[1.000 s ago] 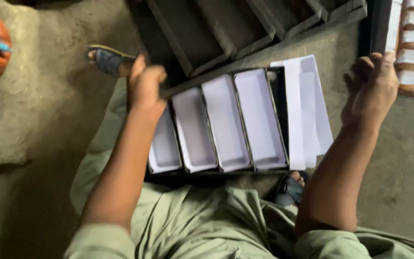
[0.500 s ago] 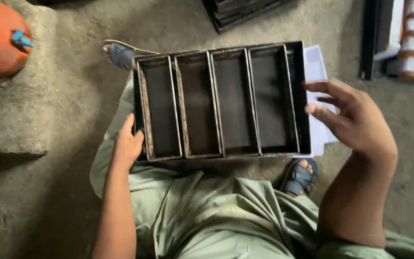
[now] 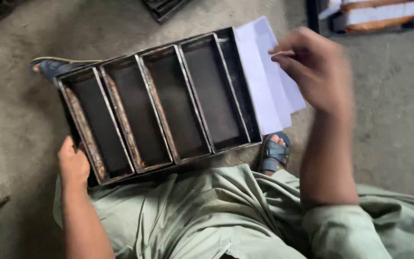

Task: The person sits on the floor and lines four rectangular baking trays with white paper liners. They pick up a sheet, fold it, and press it into each tray compartment, repeating the process for multiple trays.

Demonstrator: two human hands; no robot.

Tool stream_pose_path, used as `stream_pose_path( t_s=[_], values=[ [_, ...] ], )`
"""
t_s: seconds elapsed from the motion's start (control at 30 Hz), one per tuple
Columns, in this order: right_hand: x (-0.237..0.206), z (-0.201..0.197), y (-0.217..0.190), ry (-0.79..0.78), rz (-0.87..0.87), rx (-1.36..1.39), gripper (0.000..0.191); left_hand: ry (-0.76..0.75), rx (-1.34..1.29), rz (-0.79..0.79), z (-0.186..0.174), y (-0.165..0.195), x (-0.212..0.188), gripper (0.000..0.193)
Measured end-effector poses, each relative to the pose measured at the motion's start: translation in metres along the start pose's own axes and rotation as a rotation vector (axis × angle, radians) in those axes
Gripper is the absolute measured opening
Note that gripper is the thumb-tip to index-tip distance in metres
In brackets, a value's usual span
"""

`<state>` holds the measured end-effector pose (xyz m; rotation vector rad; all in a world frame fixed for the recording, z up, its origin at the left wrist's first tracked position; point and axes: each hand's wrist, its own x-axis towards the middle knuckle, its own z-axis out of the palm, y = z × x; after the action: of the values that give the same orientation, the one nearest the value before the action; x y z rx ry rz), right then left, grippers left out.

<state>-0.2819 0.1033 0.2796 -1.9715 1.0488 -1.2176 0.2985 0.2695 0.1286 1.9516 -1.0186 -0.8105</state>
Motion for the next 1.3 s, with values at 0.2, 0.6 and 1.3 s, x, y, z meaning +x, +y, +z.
stream_pose_path(
  t_s=[0.2, 0.6, 1.3],
  values=[
    [-0.116, 0.091, 0.211, -0.575, 0.638, -0.645, 0.072, 0.039, -0.008, 0.061, 0.002, 0.029, -0.012, 0.03],
    [-0.12, 0.057, 0.217, -0.448, 0.815, -0.663, 0.039, 0.223, 0.118, 0.712, 0.077, 0.153, -0.052, 0.045],
    [-0.03, 0.087, -0.022, 0.028, 0.144, -0.205, 0.04, -0.58, -0.691, 0.198, 0.252, 0.228, 0.024, 0.026]
  ],
)
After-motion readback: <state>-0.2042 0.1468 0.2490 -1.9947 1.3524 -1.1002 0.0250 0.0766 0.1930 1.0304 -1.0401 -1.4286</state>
